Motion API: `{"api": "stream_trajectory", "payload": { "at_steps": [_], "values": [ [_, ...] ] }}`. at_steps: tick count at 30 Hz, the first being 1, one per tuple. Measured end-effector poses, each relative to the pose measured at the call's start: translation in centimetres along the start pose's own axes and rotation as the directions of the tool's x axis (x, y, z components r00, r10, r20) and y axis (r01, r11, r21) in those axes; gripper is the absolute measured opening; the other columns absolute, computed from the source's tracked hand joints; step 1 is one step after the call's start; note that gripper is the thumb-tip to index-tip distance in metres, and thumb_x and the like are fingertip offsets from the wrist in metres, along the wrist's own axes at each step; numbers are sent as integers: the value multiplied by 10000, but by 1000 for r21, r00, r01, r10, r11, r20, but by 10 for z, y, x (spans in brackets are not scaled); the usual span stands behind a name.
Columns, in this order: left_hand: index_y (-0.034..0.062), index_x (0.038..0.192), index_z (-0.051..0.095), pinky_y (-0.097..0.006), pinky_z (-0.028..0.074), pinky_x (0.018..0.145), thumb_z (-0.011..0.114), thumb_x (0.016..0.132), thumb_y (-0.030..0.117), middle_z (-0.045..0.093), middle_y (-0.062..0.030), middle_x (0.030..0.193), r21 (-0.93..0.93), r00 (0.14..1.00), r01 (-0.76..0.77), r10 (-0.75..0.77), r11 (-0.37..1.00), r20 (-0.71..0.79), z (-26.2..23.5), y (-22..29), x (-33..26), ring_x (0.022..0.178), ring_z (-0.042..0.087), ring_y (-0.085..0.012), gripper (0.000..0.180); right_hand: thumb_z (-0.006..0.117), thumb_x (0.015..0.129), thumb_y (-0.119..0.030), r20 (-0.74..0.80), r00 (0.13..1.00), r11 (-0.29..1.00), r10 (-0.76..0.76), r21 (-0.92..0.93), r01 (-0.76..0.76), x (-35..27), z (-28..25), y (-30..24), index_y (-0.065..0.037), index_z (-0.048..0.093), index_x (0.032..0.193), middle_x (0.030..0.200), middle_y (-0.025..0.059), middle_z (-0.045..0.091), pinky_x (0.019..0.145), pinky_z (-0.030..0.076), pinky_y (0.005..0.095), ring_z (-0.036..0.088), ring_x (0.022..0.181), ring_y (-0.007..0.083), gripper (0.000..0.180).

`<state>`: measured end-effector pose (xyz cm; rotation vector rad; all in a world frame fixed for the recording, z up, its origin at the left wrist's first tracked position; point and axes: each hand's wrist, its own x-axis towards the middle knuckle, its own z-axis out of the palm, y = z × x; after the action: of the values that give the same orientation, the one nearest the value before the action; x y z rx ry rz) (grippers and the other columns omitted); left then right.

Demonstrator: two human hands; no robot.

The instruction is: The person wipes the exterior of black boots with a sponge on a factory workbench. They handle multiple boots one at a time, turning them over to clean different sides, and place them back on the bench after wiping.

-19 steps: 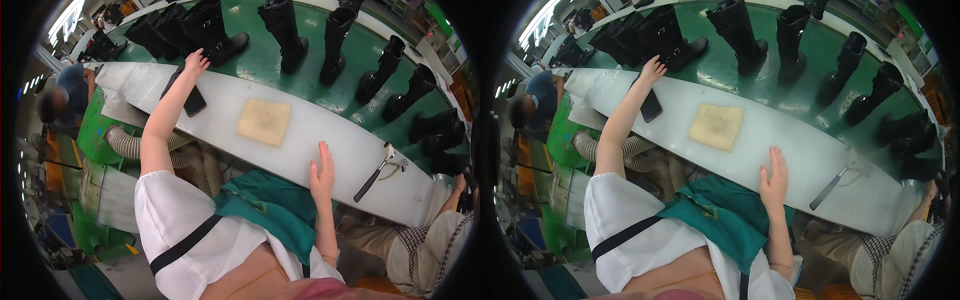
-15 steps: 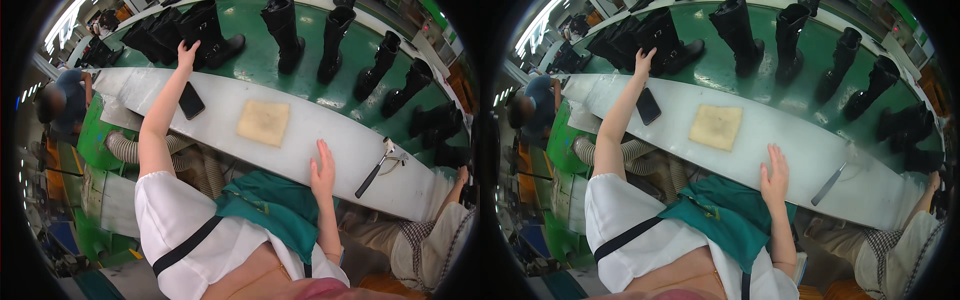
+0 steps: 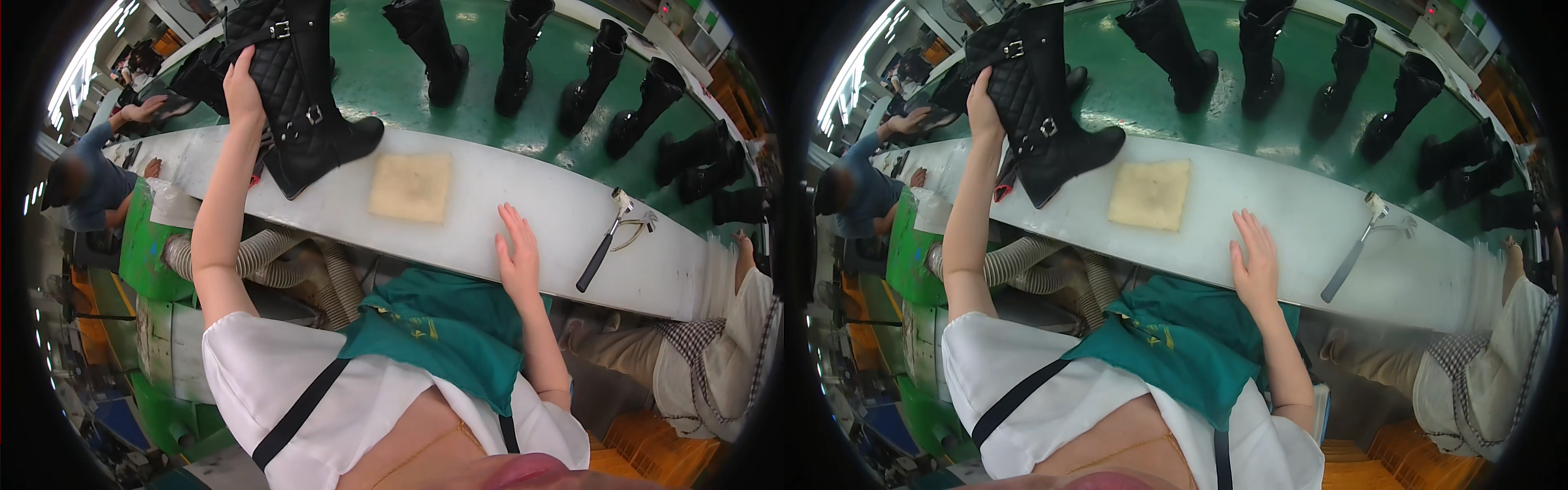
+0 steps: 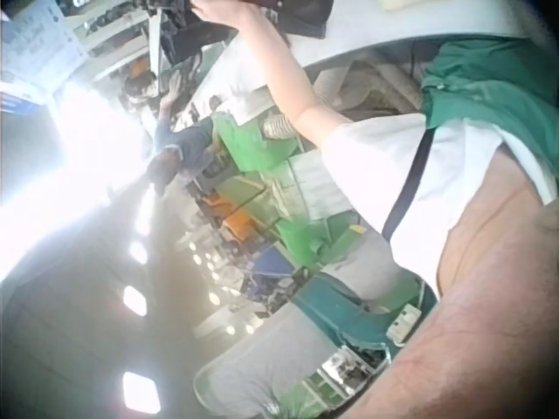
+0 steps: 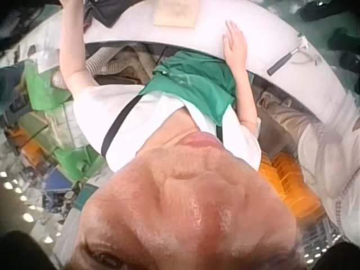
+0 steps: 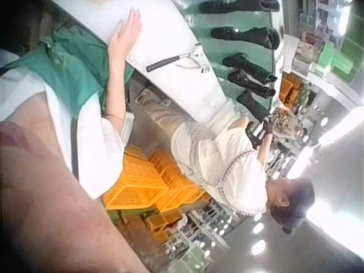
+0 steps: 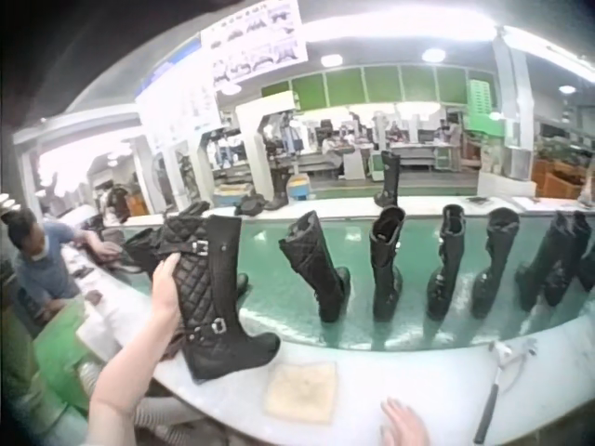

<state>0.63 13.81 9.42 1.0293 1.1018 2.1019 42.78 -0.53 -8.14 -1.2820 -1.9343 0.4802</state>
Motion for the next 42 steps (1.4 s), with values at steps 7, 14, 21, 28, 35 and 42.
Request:
{"api": "stream_trajectory", "payload": {
  "at_steps": [7, 14, 21, 28, 35, 42],
  "values": [
    [-10, 1070, 595, -295, 510, 800, 481, 913, 224, 655, -106, 989, -174, 988, 38, -10, 984, 156, 52, 7, -101, 882, 649, -202, 304, 483, 920, -134, -32, 999, 852, -8, 523, 23, 61, -12, -58, -47, 378, 1387, 1396, 155, 429, 1083, 272, 346, 367, 1327, 277, 486],
    [-18, 1035, 555, -293, 465, 780, 651, 756, 32, 571, -66, 988, -231, 949, -243, 280, 942, 144, 137, -85, -242, 896, 559, -167, 300, 302, 1004, -369, -78, 993, 457, 90, 889, 28, 139, -12, -56, -13, 388, 1365, 1345, 107, 458, 1055, 278, 284, 417, 1246, 170, 515],
    [50, 1037, 609, -330, 462, 788, 750, 656, 38, 578, -93, 1017, -197, 519, -396, 396, 897, 758, 164, -61, -312, 920, 563, -254, 406, 328, 975, -391, 50, 812, 215, -581, 972, 94, 155, -54, 70, -96, 505, 793, 695, 25, 500, 932, 373, 392, 526, 724, 189, 389],
    [62, 1004, 641, -330, 463, 764, 635, 722, -32, 599, -92, 950, -95, 717, -374, 353, 923, 601, 113, -97, -307, 866, 557, -244, 297, 372, 953, -343, -73, 671, 75, -738, 979, 189, 103, -52, 23, -138, 514, 660, 655, 2, 549, 872, 362, 372, 527, 634, 169, 385],
    [40, 1399, 305, -346, 419, 942, 484, 931, 157, 366, -144, 1394, 21, 866, 93, -92, 995, 491, 96, -116, -275, 1208, 456, -249, 515, 529, 852, -386, -126, 508, 62, -852, 939, 337, 88, -57, 40, -135, 549, 687, 726, -1, 579, 885, 330, 375, 547, 680, 167, 301],
    [29, 1425, 264, -371, 368, 1004, 436, 969, 214, 340, -158, 1425, -29, 743, 273, -192, 962, 642, 103, -124, -294, 1267, 415, -264, 521, 528, 808, -347, -124, 462, 49, -878, 937, 345, 75, -63, 46, -156, 557, 695, 734, -17, 583, 903, 302, 365, 557, 717, 165, 224]
  ]
}}
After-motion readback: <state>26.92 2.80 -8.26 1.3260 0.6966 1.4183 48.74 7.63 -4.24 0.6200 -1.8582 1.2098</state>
